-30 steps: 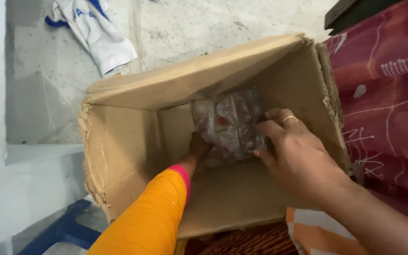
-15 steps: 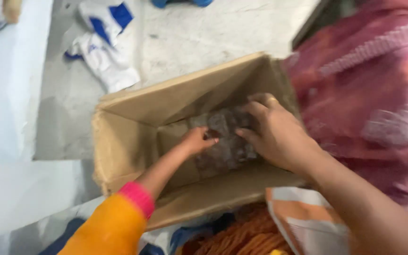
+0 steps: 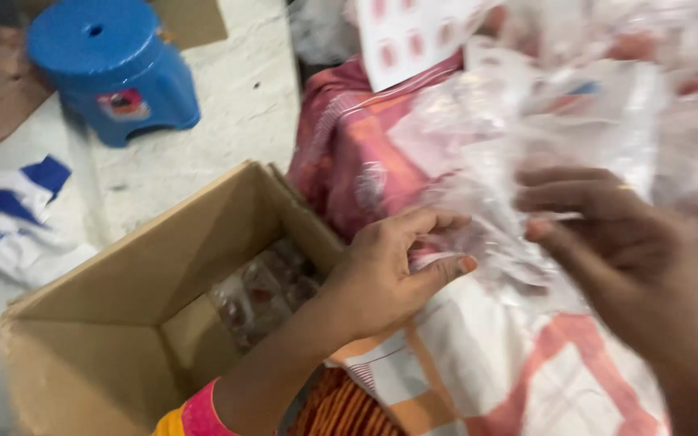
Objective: Packing small plastic items into zipper bags and placing them into a cardboard box.
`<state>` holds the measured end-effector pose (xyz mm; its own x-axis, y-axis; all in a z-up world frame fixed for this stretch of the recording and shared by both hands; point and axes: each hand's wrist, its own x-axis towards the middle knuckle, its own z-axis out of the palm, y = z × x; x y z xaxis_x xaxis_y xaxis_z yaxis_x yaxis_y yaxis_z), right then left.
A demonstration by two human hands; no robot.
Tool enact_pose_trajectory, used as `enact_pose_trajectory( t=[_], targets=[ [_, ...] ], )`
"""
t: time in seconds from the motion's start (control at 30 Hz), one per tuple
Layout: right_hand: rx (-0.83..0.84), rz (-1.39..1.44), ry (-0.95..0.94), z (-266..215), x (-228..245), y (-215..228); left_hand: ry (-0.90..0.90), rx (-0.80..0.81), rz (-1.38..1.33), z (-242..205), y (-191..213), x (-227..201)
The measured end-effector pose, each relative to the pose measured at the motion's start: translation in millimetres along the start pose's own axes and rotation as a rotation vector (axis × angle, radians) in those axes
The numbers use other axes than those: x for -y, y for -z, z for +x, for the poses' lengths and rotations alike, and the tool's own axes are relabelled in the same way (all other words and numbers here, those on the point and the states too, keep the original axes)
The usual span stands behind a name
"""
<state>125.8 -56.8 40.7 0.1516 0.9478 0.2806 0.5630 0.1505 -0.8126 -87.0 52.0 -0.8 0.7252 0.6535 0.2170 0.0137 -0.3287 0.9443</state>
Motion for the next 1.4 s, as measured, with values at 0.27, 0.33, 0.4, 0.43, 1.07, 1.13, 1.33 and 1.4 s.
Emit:
enact_pose_trajectory(
  t=[0.27,0.33,0.4,0.43,1.07,1.13,1.33,1.4],
  targets=[
    [-0.43,0.09,-0.177,-60.7,-31.5,81.1,-0.356,-0.23,0.441,89.7,-75.7,-13.3],
    [-0.467,0.124,-0.199,-67.2,-41.8,85.4,-0.395,-0.285,0.544,114.0,-93.2,-11.7],
    [-0.446,0.183,-0.232,-71.1,-53.2,89.4,-0.552,-0.375,0.893,131.7,-113.8,-0.8],
    [-0.465,0.183,-0.237,-70.5,-52.2,92.0,-0.565,-0.36,0.888,134.8,-119.1,1.0],
    [-0.278,0.265,-0.504,-79.6,-49.9,89.1,0.344,0.407,-1.03,35.1,-134.0,45.2],
    [-0.252,0.192,-0.535,-77.9,-51.4,89.7,0.302,0.236,-0.752,26.5,-130.1,45.6],
    [-0.184,-0.036,-0.701,-72.0,-40.1,94.6,-0.037,-0.067,-0.306,18.3,-111.4,-7.5],
    [-0.179,-0.037,-0.673,-70.8,-34.8,94.7,-0.142,-0.027,-0.171,19.6,-110.7,-3.6]
  ],
)
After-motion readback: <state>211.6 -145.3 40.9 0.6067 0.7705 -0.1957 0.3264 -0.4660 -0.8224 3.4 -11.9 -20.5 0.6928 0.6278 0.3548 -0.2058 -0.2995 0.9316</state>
